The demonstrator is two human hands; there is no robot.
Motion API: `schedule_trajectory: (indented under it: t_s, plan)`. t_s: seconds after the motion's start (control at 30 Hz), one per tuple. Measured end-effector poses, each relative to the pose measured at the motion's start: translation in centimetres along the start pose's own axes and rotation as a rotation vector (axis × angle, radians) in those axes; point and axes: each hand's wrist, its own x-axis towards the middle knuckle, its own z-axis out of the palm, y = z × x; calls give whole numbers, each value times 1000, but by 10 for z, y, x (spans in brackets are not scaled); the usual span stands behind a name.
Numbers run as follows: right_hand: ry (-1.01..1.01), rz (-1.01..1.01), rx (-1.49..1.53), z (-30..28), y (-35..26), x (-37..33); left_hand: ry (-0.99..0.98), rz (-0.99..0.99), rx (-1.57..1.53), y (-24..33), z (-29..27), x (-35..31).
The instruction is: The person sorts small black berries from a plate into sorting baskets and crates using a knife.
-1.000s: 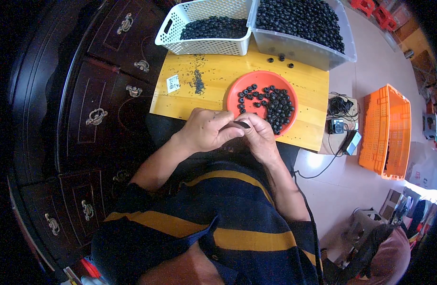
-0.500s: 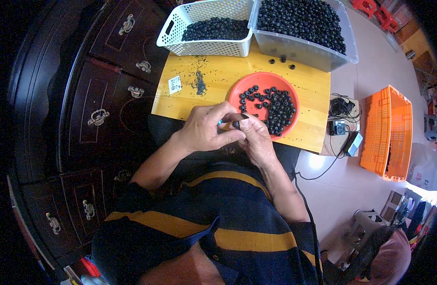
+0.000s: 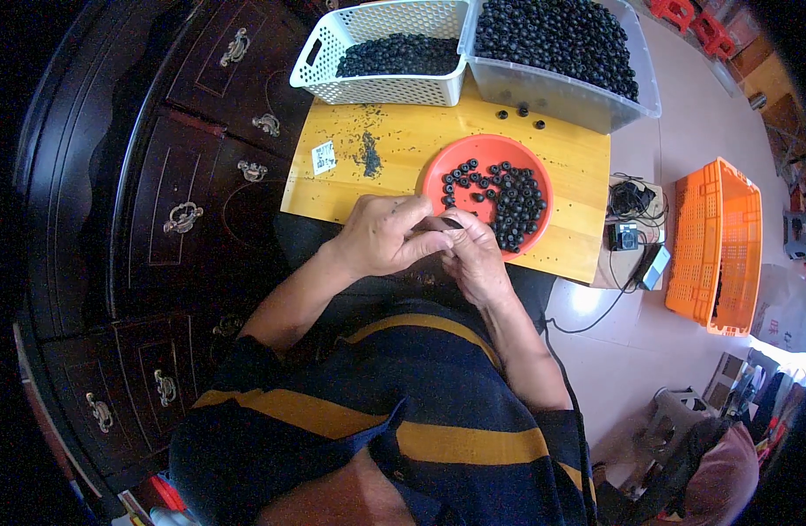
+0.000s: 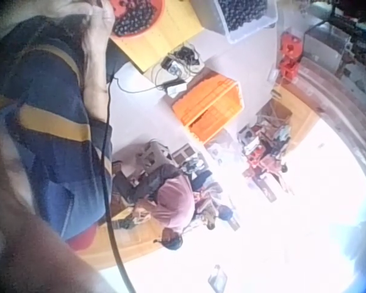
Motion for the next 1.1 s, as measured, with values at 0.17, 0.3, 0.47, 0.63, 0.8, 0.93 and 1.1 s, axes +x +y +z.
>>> schedule_trajectory:
  t_s: [0.17,0.3,0.47,0.63,0.8,0.93,1.1]
  plan:
    - [19,34,-41,5,-4,-1,34,15,20,0,-2,1]
    - [15,20,-32,7,-4,0,19,20,41,-1,-5,1]
    - [26,43,-14,8,-7,0,21,20,65,-4,3,-1]
    - [1,7,-25,7,-8,0,35,21,55,-4,5,-1]
    - [-2,51,71,14,-7,-1,108,36,-43,-7,-3,2]
    - [-7,61,67,19,-9,1,40,17,-31,-2,-9,3]
    - [-10,56,62,10,-4,2,21,17,-3,-3,-8,3]
